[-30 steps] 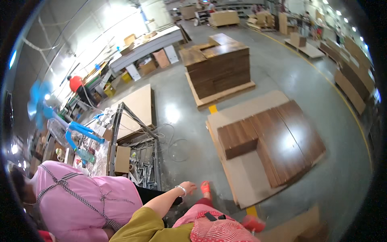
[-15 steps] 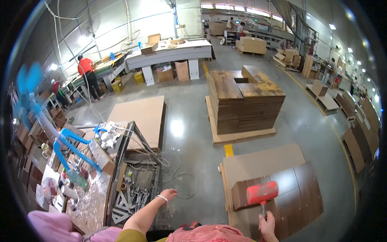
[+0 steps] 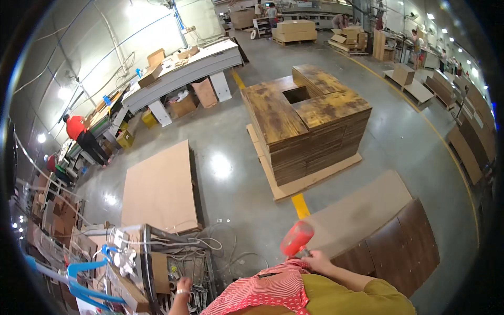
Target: The person picks up a wooden board from a stack, places it on a workbench, and wipes it with a cloth. They then stack several wooden boards together, tap the edges with a mallet, and trim the edges using a utility knife.
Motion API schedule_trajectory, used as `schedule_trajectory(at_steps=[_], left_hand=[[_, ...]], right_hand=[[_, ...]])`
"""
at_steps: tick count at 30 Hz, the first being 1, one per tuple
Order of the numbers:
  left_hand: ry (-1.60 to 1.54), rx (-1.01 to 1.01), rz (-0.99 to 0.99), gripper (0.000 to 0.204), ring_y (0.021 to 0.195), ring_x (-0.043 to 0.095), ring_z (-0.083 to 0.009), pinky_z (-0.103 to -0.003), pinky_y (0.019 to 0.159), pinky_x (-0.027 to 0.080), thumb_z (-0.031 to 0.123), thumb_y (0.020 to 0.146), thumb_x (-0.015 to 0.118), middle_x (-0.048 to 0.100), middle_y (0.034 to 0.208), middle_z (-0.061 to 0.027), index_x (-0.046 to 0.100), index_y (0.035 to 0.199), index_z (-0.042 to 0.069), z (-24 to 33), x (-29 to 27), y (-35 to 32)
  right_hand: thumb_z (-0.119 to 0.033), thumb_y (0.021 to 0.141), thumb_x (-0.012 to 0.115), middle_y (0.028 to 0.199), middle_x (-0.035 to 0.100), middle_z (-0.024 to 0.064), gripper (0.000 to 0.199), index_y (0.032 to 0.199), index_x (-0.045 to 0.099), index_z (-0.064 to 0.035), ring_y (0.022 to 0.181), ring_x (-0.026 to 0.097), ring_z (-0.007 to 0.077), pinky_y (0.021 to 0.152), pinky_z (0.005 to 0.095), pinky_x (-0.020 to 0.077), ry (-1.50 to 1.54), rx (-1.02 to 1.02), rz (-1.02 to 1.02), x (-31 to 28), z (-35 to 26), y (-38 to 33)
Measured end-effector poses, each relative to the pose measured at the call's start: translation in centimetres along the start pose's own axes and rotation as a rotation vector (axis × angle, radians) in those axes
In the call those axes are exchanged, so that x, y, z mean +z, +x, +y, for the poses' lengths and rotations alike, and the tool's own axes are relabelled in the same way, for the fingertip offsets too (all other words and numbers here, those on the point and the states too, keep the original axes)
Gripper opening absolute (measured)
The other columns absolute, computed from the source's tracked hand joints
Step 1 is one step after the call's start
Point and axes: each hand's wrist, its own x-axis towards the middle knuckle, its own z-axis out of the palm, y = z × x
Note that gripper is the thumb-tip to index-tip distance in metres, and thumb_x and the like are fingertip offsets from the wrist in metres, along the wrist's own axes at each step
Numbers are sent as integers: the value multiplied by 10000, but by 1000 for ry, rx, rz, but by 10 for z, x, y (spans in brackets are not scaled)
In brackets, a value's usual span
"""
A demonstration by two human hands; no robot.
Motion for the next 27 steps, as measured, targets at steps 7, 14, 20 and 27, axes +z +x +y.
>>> schedule_trajectory(at_steps=[7, 14, 20, 27], left_hand=[[107, -406, -408, 370, 1149, 457, -286, -439, 924, 389, 259, 932, 453, 481, 1261, -122, 442, 1263, 94, -111, 68, -5], [-12, -286, -458, 293, 918, 566, -230, -379, 766, 449, 297, 864, 543, 596, 1004, -125, 580, 1038, 64, 29, 46, 206], [-7, -85, -282, 349, 726, 616, -168, -325, 650, 488, 345, 826, 615, 668, 787, -112, 672, 927, 16, 268, -41, 449], [-58, 229, -151, 363, 826, 624, -159, -293, 744, 480, 314, 861, 567, 681, 891, -94, 639, 1029, 1, 455, -68, 643]], right_hand=[[-358, 779, 594, 975, 636, 183, 442, 1062, 597, -18, 883, 613, 293, 760, 381, 464, -594, -57, -313, 34, -102, 142], [-352, 774, 585, 856, 640, 200, 395, 937, 609, 7, 793, 625, 305, 716, 398, 469, -546, -65, -231, 87, -227, 305], [-362, 768, 587, 844, 646, 213, 458, 1004, 609, 29, 801, 638, 287, 721, 389, 482, -343, 38, -102, 121, -368, 397], [-351, 752, 662, 785, 646, 141, 434, 964, 618, 25, 728, 606, 189, 679, 339, 461, -420, 41, -107, 121, -411, 577]])
